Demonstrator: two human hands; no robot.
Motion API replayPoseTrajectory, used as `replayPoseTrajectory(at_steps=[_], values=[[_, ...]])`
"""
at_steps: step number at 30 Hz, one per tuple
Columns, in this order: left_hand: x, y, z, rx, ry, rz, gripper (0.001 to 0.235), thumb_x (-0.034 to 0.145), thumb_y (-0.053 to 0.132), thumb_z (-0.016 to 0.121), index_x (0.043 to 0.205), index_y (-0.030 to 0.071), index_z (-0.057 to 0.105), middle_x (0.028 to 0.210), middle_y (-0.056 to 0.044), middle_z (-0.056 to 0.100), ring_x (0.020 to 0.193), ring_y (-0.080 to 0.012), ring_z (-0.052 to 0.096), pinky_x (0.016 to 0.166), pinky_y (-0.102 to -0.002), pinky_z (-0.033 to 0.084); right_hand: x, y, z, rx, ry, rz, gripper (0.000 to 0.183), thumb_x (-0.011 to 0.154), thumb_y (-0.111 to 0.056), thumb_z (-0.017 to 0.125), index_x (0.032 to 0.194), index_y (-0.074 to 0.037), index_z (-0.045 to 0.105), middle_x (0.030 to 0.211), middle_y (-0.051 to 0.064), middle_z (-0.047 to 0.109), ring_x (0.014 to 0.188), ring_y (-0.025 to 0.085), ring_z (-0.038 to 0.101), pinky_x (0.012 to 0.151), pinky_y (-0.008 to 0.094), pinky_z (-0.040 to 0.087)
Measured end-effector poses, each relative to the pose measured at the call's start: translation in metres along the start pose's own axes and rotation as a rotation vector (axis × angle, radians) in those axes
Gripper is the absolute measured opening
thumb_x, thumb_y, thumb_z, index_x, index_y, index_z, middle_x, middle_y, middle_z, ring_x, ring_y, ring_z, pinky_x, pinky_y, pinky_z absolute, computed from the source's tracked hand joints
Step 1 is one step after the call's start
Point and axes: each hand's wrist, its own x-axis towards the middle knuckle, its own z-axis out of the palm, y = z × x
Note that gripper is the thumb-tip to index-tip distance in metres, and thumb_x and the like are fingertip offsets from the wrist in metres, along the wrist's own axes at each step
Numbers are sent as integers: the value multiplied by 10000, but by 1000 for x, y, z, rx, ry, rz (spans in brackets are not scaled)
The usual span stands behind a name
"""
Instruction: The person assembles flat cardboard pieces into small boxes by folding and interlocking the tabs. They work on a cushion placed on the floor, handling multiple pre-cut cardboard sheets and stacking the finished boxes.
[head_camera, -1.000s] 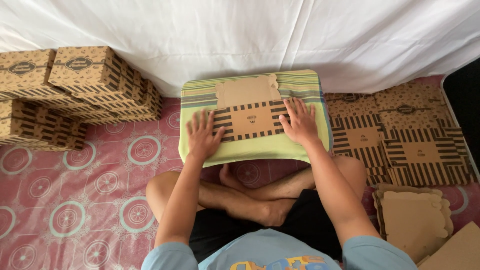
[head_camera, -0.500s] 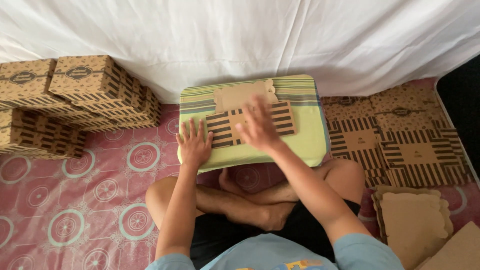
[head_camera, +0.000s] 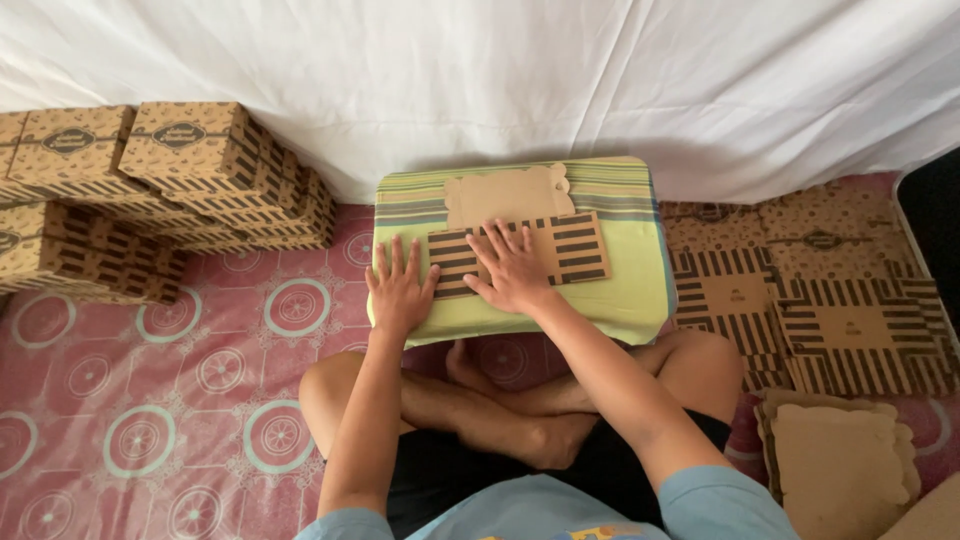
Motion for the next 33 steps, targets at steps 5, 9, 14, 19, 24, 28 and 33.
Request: replayPoseTrajectory(at_steps=[5,9,14,19,24,28,33], values=[[-1,-1,0,1,-1,2,790,1029,721,106,1666,261,180,1735,-103,117,1590,-372,63,1230,-598,154,-17,23,-7,22,67,70,796,999,-733,193,1634,-255,247,1708,150,162,1580,330,89,1235,627,68],[-2,0,-1,-2,6,3,789,1029,718,124,1664,254,186,1732,-113,130,1589,-375,75,1229,-605,159,-32,44,-9,47,109,153,838,988,-764,186,1636,-237,253,1702,165,183,1578,337,94,1230,633,57],[-1,-1,1,-12,13,-4,793,1026,729,129,1660,260,208,1733,-101,137,1591,-364,77,1231,-600,161,-50,74,-9,59,105,246,821,1005,-740,191,1646,-228,232,1710,173,163,1586,345,70,1229,635,67],[-3,-1,4,-16,34,-12,791,1027,731,140,1656,259,222,1732,-97,149,1591,-358,92,1234,-592,167,-63,98,-6,99,116,315,819,1009,-731,172,1654,-227,209,1715,174,148,1587,349,61,1221,648,78],[-2,-3,9,-27,67,-20,797,1016,742,170,1644,260,255,1724,-99,183,1590,-350,123,1233,-599,182,-72,120,0,75,113,347,793,1030,-688,212,1663,-212,157,1697,203,170,1584,375,88,1199,694,80],[4,-1,23,-14,113,-16,776,1020,725,195,1631,256,291,1713,-99,221,1585,-349,154,1220,-621,198,-77,124,2,58,120,378,772,1047,-657,189,1663,-193,160,1689,203,198,1584,363,105,1205,685,90],[35,53,27,-152,386,-13,648,1039,555,395,1489,105,521,1565,-236,438,1506,-399,336,1168,-696,257,-72,126,6,82,146,373,763,1058,-649,179,1662,-184,164,1678,214,213,1578,375,104,1199,700,57]])
